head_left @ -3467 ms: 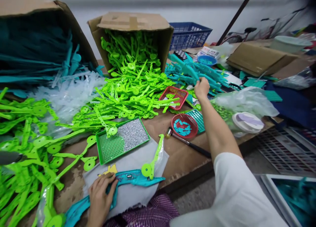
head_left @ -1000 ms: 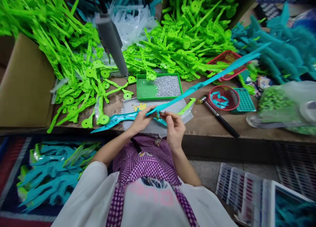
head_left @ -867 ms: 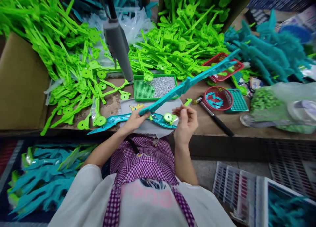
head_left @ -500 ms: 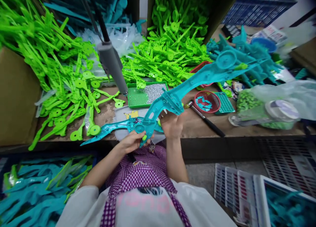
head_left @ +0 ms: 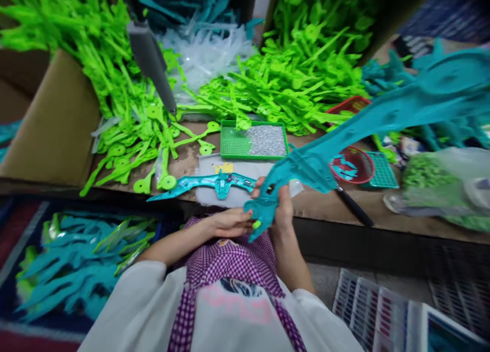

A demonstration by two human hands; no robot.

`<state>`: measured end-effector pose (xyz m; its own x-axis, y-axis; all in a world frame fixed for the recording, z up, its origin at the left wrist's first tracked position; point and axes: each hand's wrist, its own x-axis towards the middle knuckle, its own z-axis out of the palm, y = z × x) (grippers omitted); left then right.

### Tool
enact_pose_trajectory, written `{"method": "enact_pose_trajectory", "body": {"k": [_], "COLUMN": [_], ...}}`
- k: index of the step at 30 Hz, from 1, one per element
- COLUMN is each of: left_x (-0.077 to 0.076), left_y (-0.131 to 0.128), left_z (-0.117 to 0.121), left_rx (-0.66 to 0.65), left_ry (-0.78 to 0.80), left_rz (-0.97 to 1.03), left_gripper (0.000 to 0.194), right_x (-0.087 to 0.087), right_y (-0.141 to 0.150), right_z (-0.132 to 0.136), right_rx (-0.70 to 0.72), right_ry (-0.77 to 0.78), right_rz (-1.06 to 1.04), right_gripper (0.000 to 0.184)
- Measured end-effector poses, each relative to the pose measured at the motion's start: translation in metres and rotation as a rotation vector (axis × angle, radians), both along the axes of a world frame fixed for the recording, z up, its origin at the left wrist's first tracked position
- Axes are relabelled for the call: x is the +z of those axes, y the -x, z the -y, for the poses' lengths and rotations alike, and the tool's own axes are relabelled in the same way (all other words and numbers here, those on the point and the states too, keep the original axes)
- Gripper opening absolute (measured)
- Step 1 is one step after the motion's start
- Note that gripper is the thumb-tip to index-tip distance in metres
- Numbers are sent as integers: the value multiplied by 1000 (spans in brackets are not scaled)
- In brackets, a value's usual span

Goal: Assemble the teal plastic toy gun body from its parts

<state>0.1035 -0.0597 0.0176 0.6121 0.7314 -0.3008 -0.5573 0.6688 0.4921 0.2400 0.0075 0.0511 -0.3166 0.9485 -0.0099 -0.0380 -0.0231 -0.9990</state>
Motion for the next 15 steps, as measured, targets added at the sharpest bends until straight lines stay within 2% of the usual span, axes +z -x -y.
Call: {"method": "enact_pose_trajectory", "body": {"k": [3, 5, 8, 11, 15], "left_x": [-3, -5, -7, -5, 6], "left_y": [16, 39, 81, 121, 162], "left_z": [9, 27, 63, 90, 97], "left_rx": [47, 154, 340, 569, 1048], "left_ry": [-101, -160, -242, -290, -381], "left_rz": [-151, -393, -836, -1207, -1622], "left_gripper": [66, 65, 48, 35, 36], "right_x": [-1, -6, -14, -14, -5], "right_y": [-44, -73, -102, -103, -71], "right_z": [-8, -9, -4, -4, -24], "right_rx": [76, 117, 172, 274, 390], "right_ry": [-29, -71, -155, -362, -711], "right_rz": [117, 217, 380, 618, 964], "right_gripper": [74, 64, 49, 46, 52]}}
